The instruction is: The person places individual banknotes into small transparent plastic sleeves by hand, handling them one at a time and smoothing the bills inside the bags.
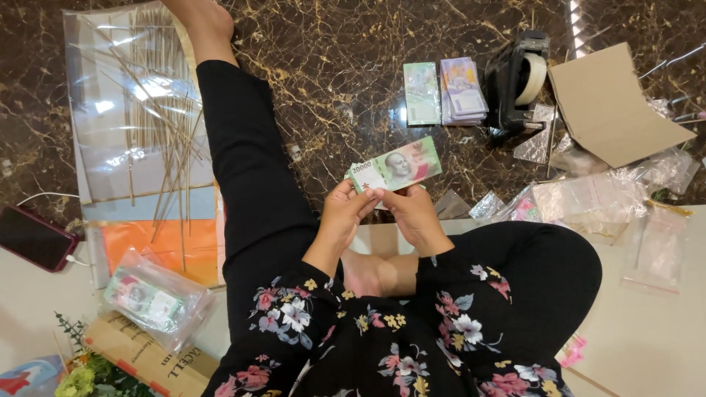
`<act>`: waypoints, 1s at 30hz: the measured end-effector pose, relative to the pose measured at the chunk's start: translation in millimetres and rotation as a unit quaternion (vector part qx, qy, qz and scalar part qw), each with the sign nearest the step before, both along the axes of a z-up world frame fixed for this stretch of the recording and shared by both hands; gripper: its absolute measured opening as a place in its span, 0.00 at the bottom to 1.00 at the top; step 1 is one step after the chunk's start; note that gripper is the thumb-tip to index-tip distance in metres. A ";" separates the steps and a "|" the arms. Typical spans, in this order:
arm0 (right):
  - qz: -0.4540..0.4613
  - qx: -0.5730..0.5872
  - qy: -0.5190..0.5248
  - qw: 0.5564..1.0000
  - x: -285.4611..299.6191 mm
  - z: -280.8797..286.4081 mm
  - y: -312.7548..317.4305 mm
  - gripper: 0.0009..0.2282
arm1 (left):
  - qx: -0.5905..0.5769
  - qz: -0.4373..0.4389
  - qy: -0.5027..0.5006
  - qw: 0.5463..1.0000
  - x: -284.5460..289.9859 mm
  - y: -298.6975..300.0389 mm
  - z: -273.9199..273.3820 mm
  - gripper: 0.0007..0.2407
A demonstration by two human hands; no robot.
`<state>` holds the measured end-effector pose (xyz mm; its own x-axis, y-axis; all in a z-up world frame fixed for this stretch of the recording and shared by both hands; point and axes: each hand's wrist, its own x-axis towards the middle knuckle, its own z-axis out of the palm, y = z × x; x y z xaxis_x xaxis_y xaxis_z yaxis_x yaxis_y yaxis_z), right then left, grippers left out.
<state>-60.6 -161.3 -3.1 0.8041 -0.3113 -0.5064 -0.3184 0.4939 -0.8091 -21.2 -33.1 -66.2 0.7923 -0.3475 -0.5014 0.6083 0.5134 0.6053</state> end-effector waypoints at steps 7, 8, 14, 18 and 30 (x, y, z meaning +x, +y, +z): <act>-0.044 -0.058 0.037 0.997 5.8 -34.2 -13.7 0.12 | 0.073 -0.011 -0.018 0.997 -3.0 -3.3 -33.0 0.12; -0.054 -0.045 0.044 0.997 7.5 -26.2 -13.0 0.11 | 0.066 -0.004 -0.005 0.998 -1.9 -3.9 -29.5 0.12; -0.105 0.011 0.047 0.993 12.7 -43.2 -42.6 0.10 | 0.054 0.014 0.025 0.998 5.2 5.7 -20.4 0.11; -0.147 0.058 0.029 0.987 14.6 -44.8 -64.2 0.12 | 0.060 0.020 0.035 0.997 7.0 10.7 -20.0 0.12; 0.013 -0.199 0.027 0.980 22.1 30.3 -62.5 0.23 | 0.103 0.002 0.020 0.995 18.4 30.8 -25.0 0.12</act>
